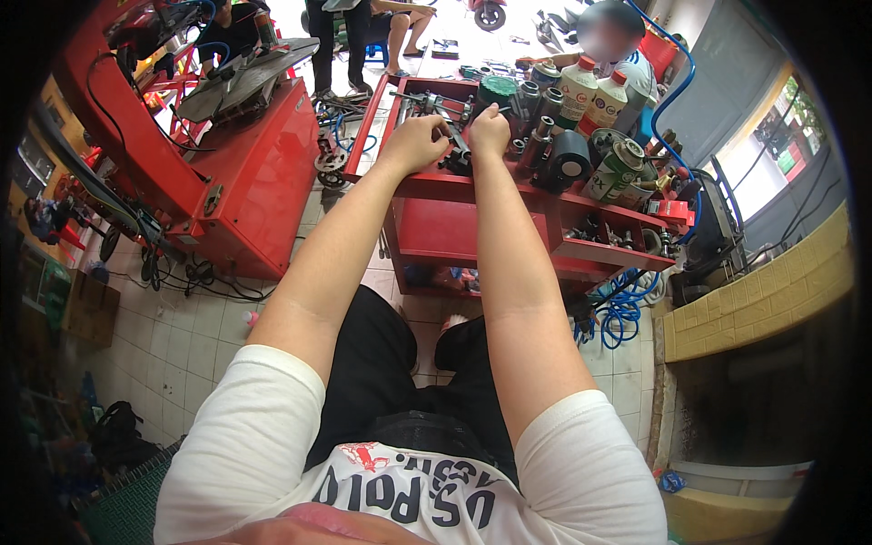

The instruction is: The person sits at a red tool cart and uses a wrench to tighten or loosen bolts on a small mechanical assembly. They repeatedly adjust the wrench and reposition the part while other people work in the background.

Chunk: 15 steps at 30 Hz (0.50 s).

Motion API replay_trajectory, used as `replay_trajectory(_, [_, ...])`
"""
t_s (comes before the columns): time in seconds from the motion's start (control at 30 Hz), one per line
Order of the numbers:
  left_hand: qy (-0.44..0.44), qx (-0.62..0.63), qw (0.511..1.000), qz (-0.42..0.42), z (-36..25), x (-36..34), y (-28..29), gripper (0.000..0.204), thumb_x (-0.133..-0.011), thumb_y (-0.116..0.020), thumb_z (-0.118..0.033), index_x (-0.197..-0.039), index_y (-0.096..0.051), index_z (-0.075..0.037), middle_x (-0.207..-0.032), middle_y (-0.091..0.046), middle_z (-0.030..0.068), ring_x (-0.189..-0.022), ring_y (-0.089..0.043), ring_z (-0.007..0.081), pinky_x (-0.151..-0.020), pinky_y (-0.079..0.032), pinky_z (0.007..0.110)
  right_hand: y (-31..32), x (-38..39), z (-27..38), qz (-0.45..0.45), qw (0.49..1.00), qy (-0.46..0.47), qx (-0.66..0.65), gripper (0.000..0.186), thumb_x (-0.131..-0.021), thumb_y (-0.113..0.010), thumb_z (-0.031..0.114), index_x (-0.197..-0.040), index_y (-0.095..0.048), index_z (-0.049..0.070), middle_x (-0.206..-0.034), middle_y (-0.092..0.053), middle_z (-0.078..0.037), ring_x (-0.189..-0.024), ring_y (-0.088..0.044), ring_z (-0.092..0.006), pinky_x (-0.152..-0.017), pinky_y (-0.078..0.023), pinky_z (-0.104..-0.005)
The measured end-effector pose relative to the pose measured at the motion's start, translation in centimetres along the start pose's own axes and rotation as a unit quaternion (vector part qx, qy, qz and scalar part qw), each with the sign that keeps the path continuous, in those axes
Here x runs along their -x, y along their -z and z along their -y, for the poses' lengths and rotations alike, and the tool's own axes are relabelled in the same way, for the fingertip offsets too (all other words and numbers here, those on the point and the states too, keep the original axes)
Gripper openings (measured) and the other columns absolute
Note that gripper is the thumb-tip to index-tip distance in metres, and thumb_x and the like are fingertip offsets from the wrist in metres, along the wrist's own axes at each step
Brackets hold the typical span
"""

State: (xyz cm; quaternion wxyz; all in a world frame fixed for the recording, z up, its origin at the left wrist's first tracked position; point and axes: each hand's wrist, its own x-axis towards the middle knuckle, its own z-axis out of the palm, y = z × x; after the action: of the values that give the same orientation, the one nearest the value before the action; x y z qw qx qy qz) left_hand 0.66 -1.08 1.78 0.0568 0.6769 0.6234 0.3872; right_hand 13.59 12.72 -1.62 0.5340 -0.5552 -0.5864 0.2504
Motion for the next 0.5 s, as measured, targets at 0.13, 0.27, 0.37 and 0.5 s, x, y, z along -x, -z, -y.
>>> replay_trajectory(0.13, [-0.002,-0.001,1.0,-0.001,0.19,0.07,0.08,0.024,-0.087,-0.07,-0.024,-0.103,-0.076,-0.007,-0.094,-0.078,0.0146,-0.09,-0.076,0.0305,-0.084,-0.058,0.041,0.39,0.46,0.61,-0.01,0.999,-0.022,-0.022,0.061,-0.108,-0.043,0.044,-0.092,-0.074,-0.006,-0.091,-0.073,-0.03,-0.092,-0.071,-0.0481,-0.085,-0.053,-0.0536])
replay_trajectory(0.27, [0.006,-0.005,1.0,0.011,-0.23,0.0,0.17,0.025,-0.086,-0.07,-0.024,-0.104,-0.076,-0.007,-0.097,-0.078,0.014,-0.093,-0.075,0.0301,-0.086,-0.058,0.041,0.69,0.34,0.28,0.001,0.999,-0.03,-0.028,0.061,-0.106,-0.047,0.046,-0.088,-0.074,-0.005,-0.089,-0.073,-0.029,-0.09,-0.072,-0.0461,-0.084,-0.053,-0.0525])
replay_trajectory(0.37, [0.023,-0.009,0.999,0.028,-0.2,-0.03,0.39,0.025,-0.086,-0.071,-0.024,-0.105,-0.076,-0.009,-0.102,-0.078,0.0127,-0.099,-0.075,0.0295,-0.09,-0.059,0.041,0.58,0.4,0.41,0.004,0.999,-0.039,-0.033,0.062,-0.106,-0.048,0.047,-0.086,-0.074,-0.005,-0.089,-0.073,-0.029,-0.091,-0.072,-0.0457,-0.084,-0.053,-0.0522])
replay_trajectory(0.5, [0.008,0.003,1.0,0.013,-0.24,-0.05,0.09,0.025,-0.086,-0.07,-0.023,-0.104,-0.076,-0.007,-0.097,-0.078,0.0143,-0.093,-0.075,0.0298,-0.086,-0.058,0.04,0.58,-0.16,-0.11,0.004,0.997,-0.062,-0.037,0.062,-0.105,-0.048,0.048,-0.087,-0.074,-0.006,-0.09,-0.074,-0.029,-0.092,-0.072,-0.0459,-0.085,-0.053,-0.0521])
